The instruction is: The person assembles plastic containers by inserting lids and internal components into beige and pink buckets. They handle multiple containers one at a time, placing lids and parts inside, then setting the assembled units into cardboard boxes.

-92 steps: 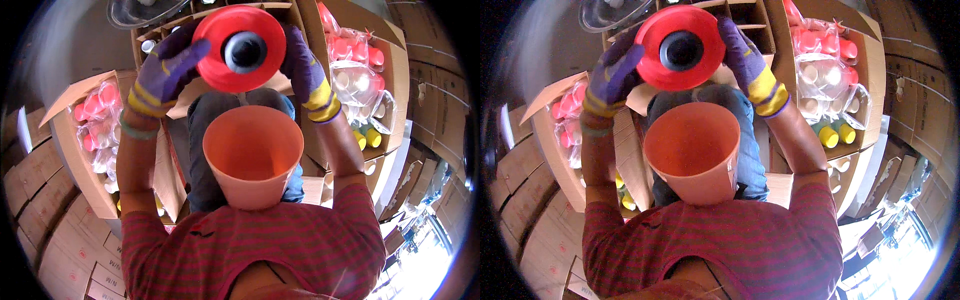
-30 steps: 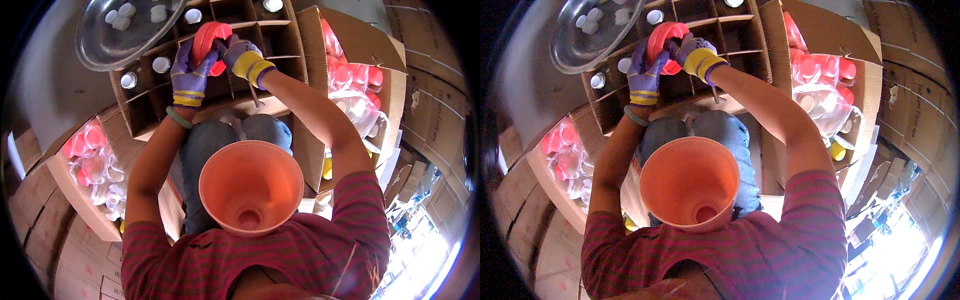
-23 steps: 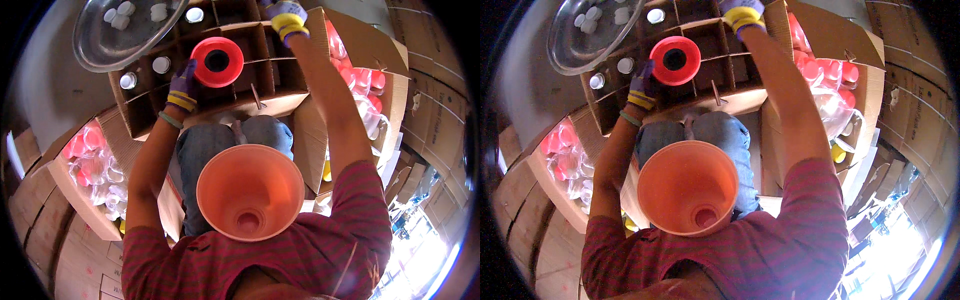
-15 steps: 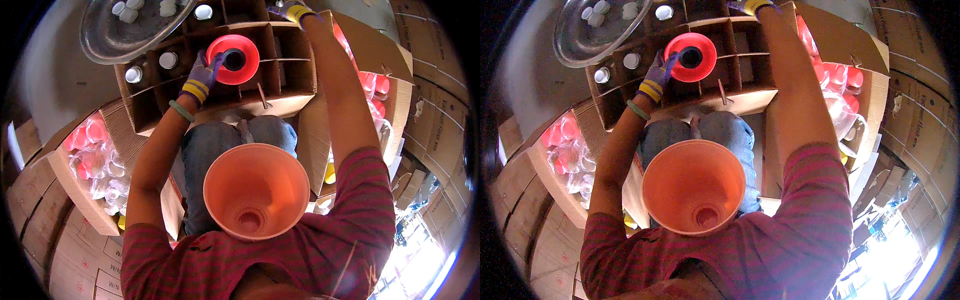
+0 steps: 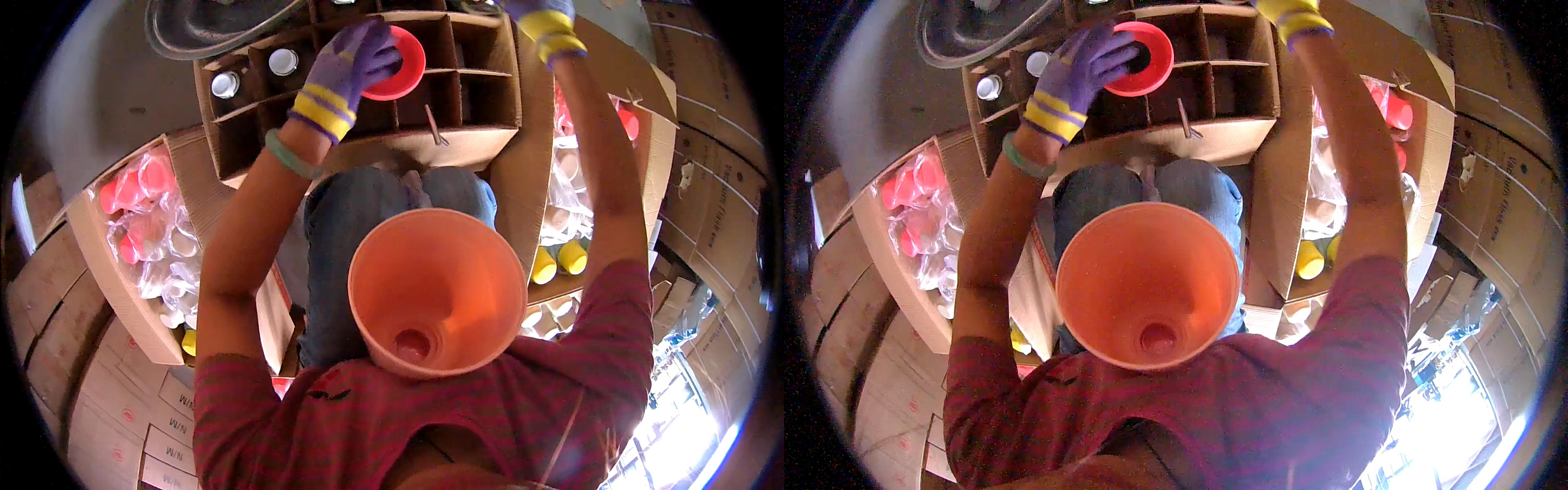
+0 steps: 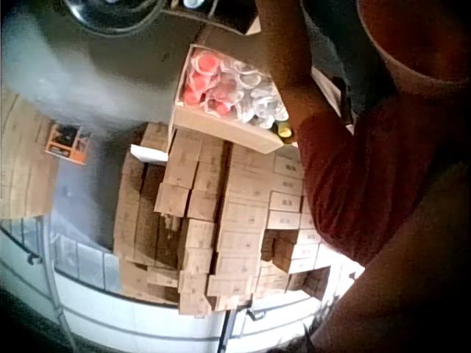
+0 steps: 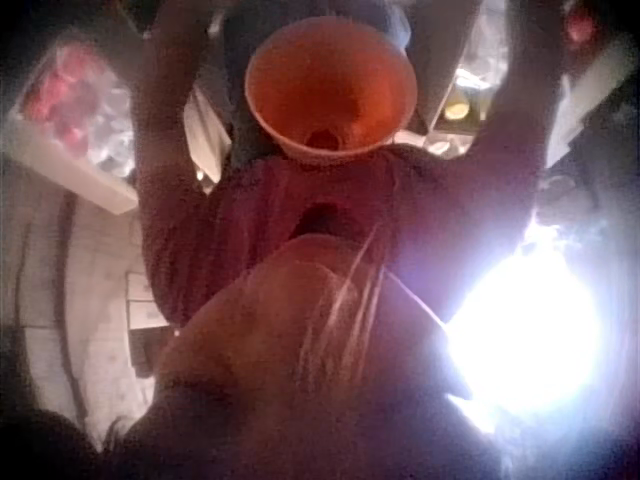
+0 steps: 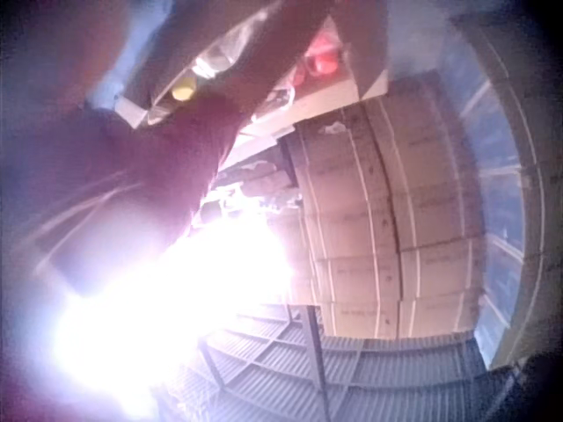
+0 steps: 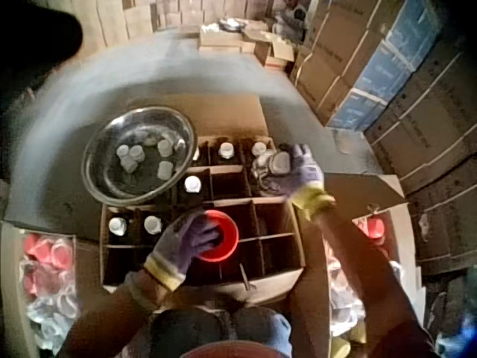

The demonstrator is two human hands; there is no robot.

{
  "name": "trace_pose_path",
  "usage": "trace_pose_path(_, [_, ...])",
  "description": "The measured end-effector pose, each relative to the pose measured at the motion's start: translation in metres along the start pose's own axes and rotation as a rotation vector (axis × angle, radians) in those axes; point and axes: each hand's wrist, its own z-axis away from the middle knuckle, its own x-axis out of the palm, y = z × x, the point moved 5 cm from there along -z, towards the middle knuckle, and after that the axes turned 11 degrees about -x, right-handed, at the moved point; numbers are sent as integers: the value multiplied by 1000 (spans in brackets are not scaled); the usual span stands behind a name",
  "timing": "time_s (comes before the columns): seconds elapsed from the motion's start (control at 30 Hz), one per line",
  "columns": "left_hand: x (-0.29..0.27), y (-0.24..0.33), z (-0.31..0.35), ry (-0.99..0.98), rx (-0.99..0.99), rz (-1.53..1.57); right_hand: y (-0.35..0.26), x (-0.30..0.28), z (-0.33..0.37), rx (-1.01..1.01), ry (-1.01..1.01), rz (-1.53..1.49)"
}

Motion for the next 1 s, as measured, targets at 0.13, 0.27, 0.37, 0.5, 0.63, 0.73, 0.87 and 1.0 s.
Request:
trace_pose_path(0.13, [40, 43, 13, -293, 46, 113, -115, -133, 46, -501, 178, 230])
trace_pose_path(0.27, [26, 74, 67, -519, -20, 404, -179, -191, 82, -474, -154, -530])
trace_pose_path(0.37, [16, 77, 125, -668, -125, 649, -165, -195, 99, -141, 34, -1016])
trace_pose_path(0.5, [10, 99, 199, -642, -119, 381, -152, -168, 140, 448, -177, -1321])
trace_pose_path(0.63, [-3, 108, 249, -782, -229, 151, -190, -160, 166, 268, -424, -1370])
trace_pose_path(0.73, [-6, 92, 266, -752, -131, 95, -207, -160, 191, 299, -590, -1326])
trace_pose_path(0.87, [-3, 77, 274, -762, -44, 261, -207, -166, 192, 264, -763, -1218])
trace_pose_path(1.0, [-1, 59, 235, -712, 94, 272, -221, -182, 151, -351, -737, -911])
